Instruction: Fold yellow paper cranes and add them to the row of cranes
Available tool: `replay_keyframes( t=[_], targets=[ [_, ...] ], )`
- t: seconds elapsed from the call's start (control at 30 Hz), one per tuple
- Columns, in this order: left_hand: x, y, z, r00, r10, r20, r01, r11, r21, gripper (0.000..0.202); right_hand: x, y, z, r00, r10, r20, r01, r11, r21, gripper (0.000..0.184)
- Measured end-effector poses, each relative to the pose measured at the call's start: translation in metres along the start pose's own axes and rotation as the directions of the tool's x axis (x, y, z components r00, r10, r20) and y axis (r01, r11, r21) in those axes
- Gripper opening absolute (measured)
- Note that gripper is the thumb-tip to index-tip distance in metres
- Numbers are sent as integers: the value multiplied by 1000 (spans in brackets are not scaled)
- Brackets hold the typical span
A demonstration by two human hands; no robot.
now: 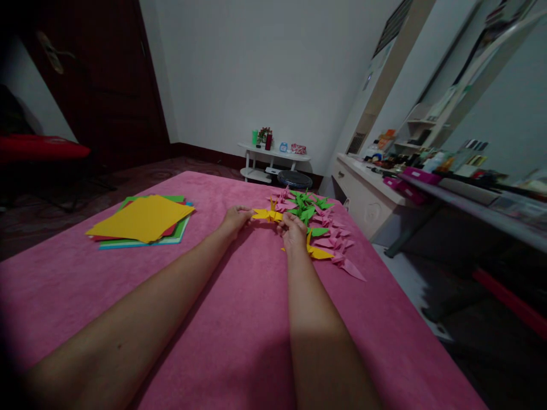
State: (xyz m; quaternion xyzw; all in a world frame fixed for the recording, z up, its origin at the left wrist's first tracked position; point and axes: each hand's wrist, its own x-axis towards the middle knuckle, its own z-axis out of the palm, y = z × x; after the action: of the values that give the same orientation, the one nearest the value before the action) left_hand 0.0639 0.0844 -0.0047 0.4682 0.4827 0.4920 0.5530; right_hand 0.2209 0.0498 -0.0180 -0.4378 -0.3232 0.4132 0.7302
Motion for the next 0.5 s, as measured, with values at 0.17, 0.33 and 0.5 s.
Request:
replay_keyframes(
  t=[0.17, 0.33, 0.5],
  targets=[
    [1, -8, -15, 968, 236, -86, -178, 887, 427, 5, -4, 5, 3, 993, -31, -118, 5, 976, -217, 9],
    [-1, -10, -15, 931, 366, 9, -192, 468, 862, 17, -7, 8, 4, 982, -105, -157, 22, 890, -455, 6],
    [1, -13, -13, 938, 346, -13, -142, 419, 897, 19, -8, 9, 3, 976, -149, -160, 21, 793, -609, 8]
  ],
)
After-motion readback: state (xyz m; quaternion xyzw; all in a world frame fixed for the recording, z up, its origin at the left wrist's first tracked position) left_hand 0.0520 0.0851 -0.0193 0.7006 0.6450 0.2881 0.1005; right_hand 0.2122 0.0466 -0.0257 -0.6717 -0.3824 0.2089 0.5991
